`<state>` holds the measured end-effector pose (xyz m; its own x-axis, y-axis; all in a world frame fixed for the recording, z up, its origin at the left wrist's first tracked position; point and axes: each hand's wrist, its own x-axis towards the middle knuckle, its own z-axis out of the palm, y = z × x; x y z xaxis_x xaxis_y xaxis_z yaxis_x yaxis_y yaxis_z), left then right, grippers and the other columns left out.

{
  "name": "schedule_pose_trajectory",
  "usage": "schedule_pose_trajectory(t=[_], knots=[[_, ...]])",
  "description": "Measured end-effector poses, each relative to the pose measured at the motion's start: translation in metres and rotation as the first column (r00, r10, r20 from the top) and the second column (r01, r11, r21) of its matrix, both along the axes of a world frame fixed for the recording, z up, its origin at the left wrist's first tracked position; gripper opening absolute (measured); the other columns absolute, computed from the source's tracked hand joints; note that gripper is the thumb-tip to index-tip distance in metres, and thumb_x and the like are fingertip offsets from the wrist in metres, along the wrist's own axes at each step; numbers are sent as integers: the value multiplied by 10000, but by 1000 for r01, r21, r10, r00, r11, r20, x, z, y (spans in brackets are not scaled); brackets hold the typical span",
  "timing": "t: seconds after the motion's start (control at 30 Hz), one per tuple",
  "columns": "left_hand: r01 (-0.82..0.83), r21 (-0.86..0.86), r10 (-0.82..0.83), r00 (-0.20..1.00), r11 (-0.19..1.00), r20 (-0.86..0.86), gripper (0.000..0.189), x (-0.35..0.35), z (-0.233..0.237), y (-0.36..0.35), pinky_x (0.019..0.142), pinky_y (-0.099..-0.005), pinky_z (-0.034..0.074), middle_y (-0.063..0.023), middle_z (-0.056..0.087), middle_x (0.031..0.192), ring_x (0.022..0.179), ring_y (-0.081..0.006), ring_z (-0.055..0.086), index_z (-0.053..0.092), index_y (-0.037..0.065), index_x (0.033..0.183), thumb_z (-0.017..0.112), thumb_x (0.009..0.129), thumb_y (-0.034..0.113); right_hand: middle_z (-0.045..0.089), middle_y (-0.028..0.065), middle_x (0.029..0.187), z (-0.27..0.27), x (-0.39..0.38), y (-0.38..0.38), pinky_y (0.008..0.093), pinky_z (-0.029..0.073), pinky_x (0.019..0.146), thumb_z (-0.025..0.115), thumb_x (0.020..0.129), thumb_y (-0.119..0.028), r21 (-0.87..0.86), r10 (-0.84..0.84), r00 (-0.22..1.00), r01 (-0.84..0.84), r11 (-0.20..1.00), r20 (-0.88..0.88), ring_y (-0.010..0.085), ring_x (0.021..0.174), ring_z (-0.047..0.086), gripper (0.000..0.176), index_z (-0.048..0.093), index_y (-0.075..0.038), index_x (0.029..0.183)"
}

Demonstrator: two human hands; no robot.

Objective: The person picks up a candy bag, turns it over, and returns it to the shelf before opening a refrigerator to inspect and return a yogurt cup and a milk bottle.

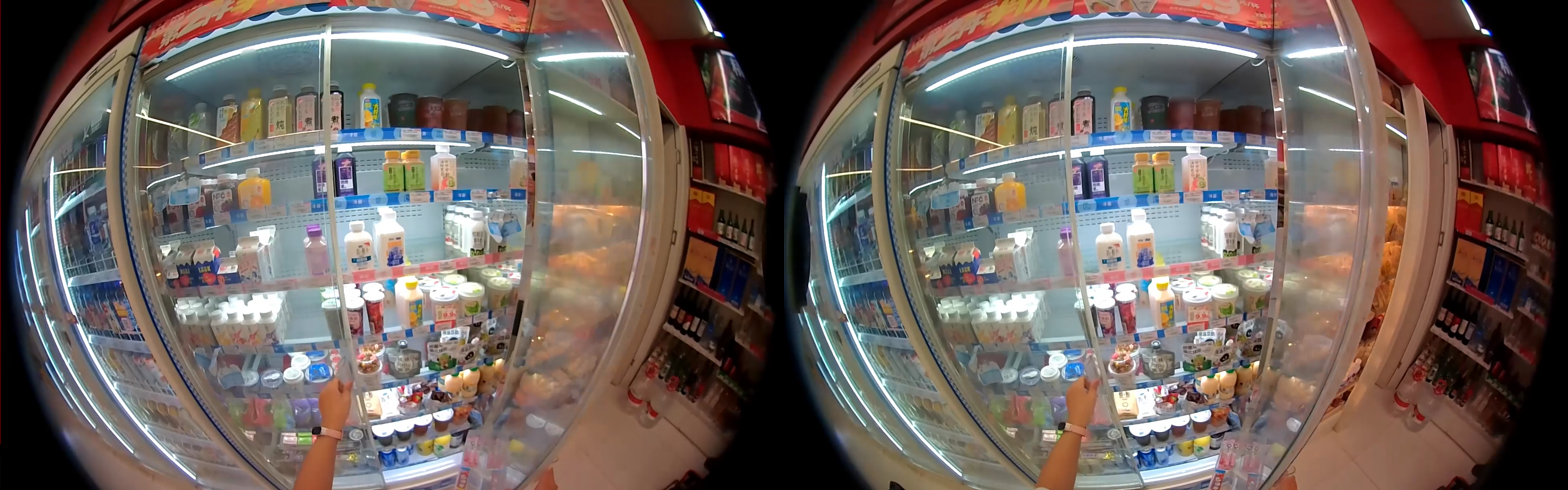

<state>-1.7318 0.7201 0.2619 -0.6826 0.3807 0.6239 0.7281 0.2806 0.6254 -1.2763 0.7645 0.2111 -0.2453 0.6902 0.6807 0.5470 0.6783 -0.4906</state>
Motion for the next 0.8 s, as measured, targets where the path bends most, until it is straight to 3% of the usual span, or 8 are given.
schedule_pose_trajectory(t=[0.17,0.27,0.3,0.4,0.5,0.6,0.7,0.8], knots=[[-8,7,8,1000,1000,-4,329,-2,-3,3,517,-419,372,-154,538,613,591,-355,516,508,17,660,592,792,307,523,272,1017,-3,42,14,441,428,796,745,499,-327,-170,-97,988,117,979,123,430,937,501,695,495,43,1032],[72,63,-76,994,995,74,334,-10,-14,4,511,-393,387,-136,560,596,563,-321,541,516,14,663,583,802,309,539,255,974,-26,65,33,454,422,769,734,497,-293,105,-230,966,219,970,116,430,889,500,648,516,21,1020],[110,93,-121,986,990,117,336,-11,-16,4,510,-383,394,-129,568,591,553,-306,551,519,12,665,580,806,311,548,244,955,-9,68,32,462,418,755,720,520,-264,-11,-113,994,113,994,5,431,866,499,568,542,15,982],[150,89,-163,972,985,169,333,-13,-17,0,512,-341,412,-112,588,587,546,-256,576,522,8,668,570,817,301,551,234,966,-49,108,64,467,402,790,681,581,-238,-37,-65,991,70,997,118,425,899,494,469,555,14,956],[174,90,-185,973,981,134,319,-9,-13,-2,517,-316,420,-108,595,599,560,-232,587,521,6,672,568,822,283,553,231,971,-75,140,85,456,380,832,644,632,-203,-34,-141,966,152,988,216,423,932,480,396,561,19,949],[182,97,-194,973,978,128,310,-9,-13,-1,511,-314,419,-110,595,601,559,-224,587,520,2,678,562,829,270,553,232,985,-78,156,94,460,364,841,604,688,-192,-254,-163,984,176,951,68,407,949,477,306,561,11,912],[172,157,-198,967,972,162,310,-13,-24,5,509,-310,418,-110,590,597,557,-215,584,516,0,681,557,834,267,559,210,947,-64,156,105,464,371,798,563,746,-189,-7,-159,973,160,987,-166,398,905,486,229,544,15,849],[153,206,-188,968,967,166,309,-9,-26,6,503,-308,415,-112,581,597,552,-209,579,508,-2,674,550,839,256,556,157,885,-96,173,133,439,381,783,493,810,-173,-41,-316,910,317,948,-270,318,847,509,170,545,-16,851]])
